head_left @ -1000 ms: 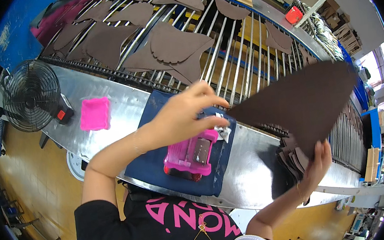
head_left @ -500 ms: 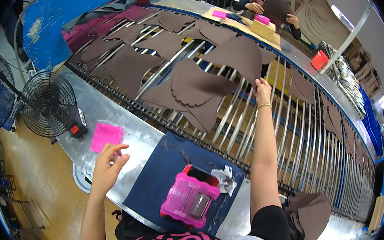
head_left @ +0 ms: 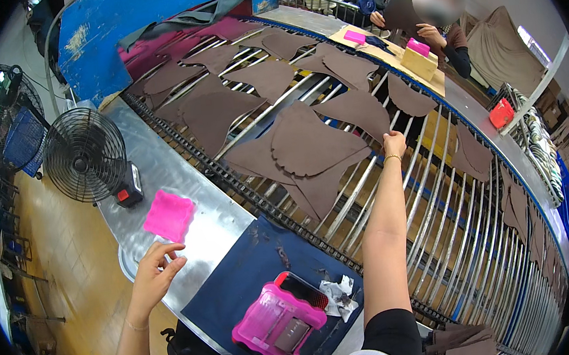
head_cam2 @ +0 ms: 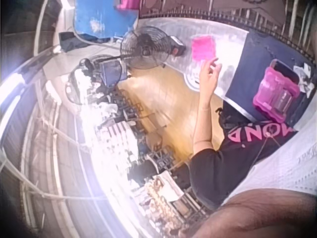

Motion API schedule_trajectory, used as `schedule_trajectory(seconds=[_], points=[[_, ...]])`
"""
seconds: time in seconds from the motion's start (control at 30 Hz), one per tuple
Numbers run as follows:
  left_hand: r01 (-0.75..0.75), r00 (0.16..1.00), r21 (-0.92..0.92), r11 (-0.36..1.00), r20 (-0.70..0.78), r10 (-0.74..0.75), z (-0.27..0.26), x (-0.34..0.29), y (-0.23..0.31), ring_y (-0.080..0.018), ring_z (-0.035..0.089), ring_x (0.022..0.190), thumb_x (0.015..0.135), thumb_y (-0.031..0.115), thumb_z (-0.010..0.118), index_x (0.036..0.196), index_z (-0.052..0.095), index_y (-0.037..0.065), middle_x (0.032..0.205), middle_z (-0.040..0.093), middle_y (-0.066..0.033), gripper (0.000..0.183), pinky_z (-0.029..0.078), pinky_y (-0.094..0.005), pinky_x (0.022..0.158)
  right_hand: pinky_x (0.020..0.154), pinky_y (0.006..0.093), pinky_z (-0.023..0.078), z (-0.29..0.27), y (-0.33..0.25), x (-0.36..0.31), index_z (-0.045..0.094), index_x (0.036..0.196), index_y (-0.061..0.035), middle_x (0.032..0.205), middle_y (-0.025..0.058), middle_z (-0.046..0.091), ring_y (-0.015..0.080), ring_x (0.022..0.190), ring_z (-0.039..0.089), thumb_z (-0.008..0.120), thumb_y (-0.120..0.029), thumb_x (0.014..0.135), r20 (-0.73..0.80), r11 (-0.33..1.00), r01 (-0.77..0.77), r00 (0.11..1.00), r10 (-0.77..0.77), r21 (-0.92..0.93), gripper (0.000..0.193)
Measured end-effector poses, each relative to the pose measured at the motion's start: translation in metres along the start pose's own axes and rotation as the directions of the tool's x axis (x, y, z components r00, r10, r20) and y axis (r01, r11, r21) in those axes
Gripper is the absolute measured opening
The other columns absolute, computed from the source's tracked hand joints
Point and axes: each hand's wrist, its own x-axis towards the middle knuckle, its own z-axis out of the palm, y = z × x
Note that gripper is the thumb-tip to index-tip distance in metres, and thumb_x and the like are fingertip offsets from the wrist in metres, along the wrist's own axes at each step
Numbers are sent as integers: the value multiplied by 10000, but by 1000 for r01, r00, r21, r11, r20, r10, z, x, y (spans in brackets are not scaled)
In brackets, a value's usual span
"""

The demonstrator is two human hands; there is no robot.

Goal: The person repeatedly picks up brown fabric pieces from a conveyor belt and stacks them on a metal table. The person handles the pieces one at a time, aligning them into a growing pile.

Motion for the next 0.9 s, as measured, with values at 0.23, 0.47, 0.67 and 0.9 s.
schedule_trajectory(seconds=[0.23, 0.47, 0.67, 0.9], points=[[-24, 999, -1, 1000, 29, 24, 1, -2, 4, -80, 421, 625, 795, 128, 676, 1031, 643, 70, 823, 524, -13, 245, 378, -215, 560, 938, 567, 361, -36, -9, -25, 609, 1147, -168, 1207, 144, 555, 324, 1156, 502, 673, -258, 768, 38, 978, -11, 999, 19, -210, 394], [-168, 971, 16, 986, 174, 163, 18, 22, 12, -86, 424, 636, 808, 135, 659, 1029, 643, 69, 812, 539, -1, 232, 376, -223, 578, 882, 319, 442, -169, 0, -65, 585, 1177, -63, 1145, 133, 604, 224, 1031, 572, 699, -218, 784, 119, 942, 256, 951, -285, 215, 437], [-279, 860, -190, 941, 387, 333, 54, 43, 40, -71, 399, 600, 822, 123, 652, 1030, 644, 57, 805, 535, -2, 219, 356, -204, 559, 861, 270, 433, -370, -22, -228, 579, 1158, -6, 1099, 74, 613, 139, 987, 560, 635, -196, 866, -291, 879, 272, 943, -162, 392, 352], [-218, 745, -309, 926, 560, 363, 92, 52, 44, -22, 389, 581, 843, 126, 648, 1039, 641, 52, 788, 510, 36, 210, 301, -184, 469, 864, 335, 448, -498, 73, -424, 614, 1103, -27, 1084, 121, 600, 227, 982, 573, 625, -223, 853, -622, 916, -270, 782, 29, -298, 318]])
